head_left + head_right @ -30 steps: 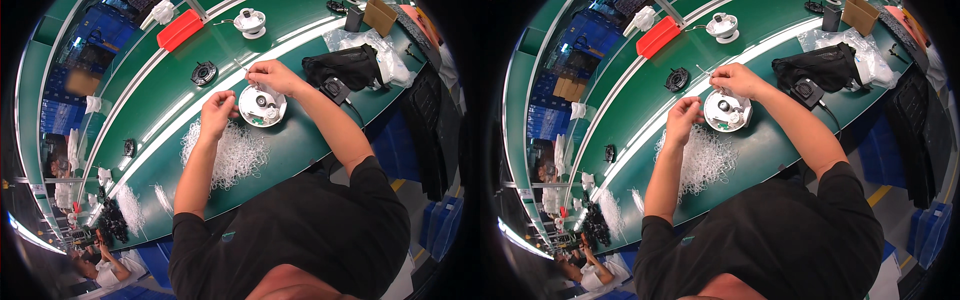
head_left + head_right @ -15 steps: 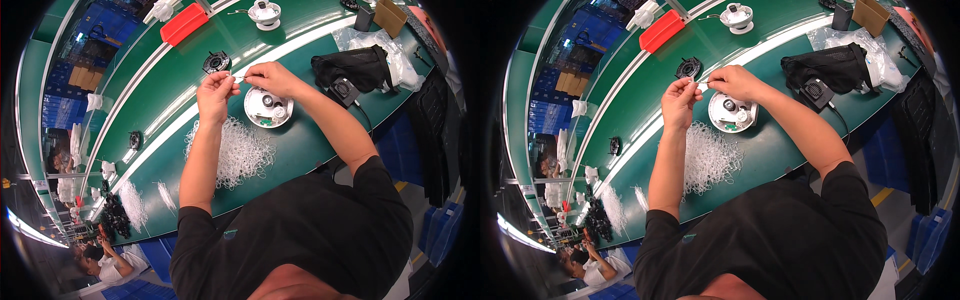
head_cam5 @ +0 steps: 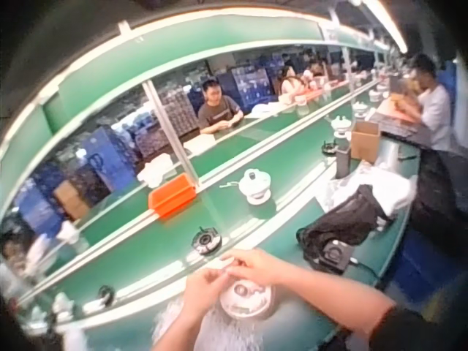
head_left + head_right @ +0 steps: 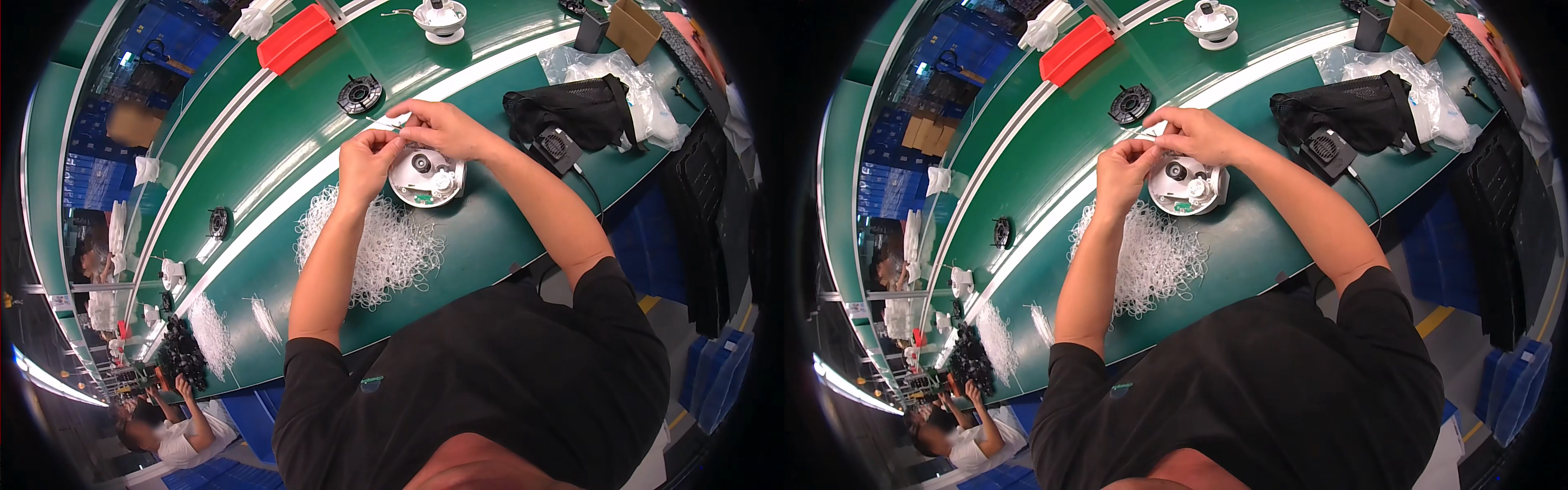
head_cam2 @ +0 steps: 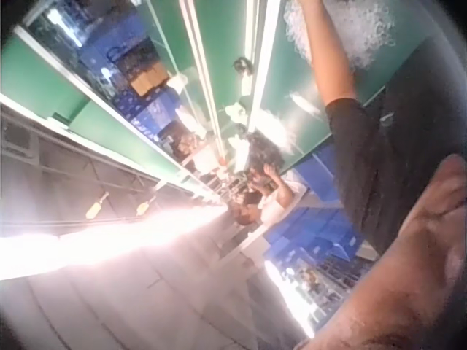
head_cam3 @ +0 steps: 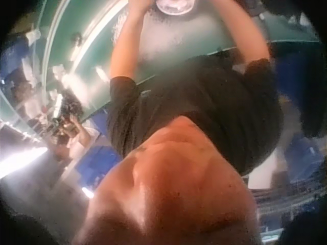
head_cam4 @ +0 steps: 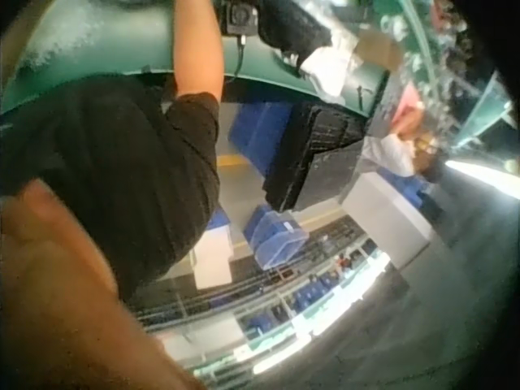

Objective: The person assembles small white circular electronic devices on a green workbench. They repeatedly pick up white zip ties, thread them through the device housing, and secure them by hand. The person handles the devices one at a time, moving them along the assembly line.

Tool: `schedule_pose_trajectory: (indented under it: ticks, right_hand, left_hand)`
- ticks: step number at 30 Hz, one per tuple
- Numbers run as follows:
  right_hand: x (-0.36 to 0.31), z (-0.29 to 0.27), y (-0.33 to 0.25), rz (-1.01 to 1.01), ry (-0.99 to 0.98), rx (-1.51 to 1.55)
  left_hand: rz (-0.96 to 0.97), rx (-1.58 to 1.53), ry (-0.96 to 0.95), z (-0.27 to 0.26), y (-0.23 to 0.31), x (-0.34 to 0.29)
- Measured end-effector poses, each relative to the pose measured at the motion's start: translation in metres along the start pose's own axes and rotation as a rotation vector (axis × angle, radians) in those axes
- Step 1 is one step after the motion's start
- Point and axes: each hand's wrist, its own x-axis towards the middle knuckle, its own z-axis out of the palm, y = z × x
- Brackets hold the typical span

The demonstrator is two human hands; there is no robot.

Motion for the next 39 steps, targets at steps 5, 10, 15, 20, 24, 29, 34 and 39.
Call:
schedule_pose_trajectory:
  ticks: [5, 10, 15, 20, 24, 29, 34, 39]
  right_hand:
    - [0.0, -0.004, -0.004, 0.101, -0.031, -0.066]
    - [0.0, -0.008, 0.013, 0.151, 0.064, 0.251]
    - [-0.006, -0.017, 0.022, 0.381, 0.064, 0.667]
    - [-0.017, -0.018, 0.008, 0.009, -0.061, -0.012]
    - [-0.017, -0.017, -0.004, -0.149, -0.155, -0.401]
    - [-0.014, -0.018, -0.011, -0.174, -0.176, -0.54]
    - [-0.009, -0.022, -0.018, -0.146, -0.281, -0.566]
    - [-0.006, -0.025, -0.017, -0.117, -0.277, -0.449]
  left_hand:
    - [0.071, 0.226, 0.062, 0.007, 0.012, -0.01]
    - [0.375, 0.56, 0.047, 0.012, 0.002, -0.014]
    - [0.497, 0.788, 0.029, 0.014, 0.01, -0.024]
    - [0.513, 0.741, 0.054, 0.013, 0.002, -0.023]
    - [0.491, 0.707, 0.071, 0.012, 0.001, -0.024]
    - [0.535, 0.688, 0.092, 0.011, 0.001, -0.026]
    - [0.505, 0.648, 0.176, 0.006, -0.001, -0.02]
    - [0.418, 0.569, 0.128, -0.003, -0.005, -0.025]
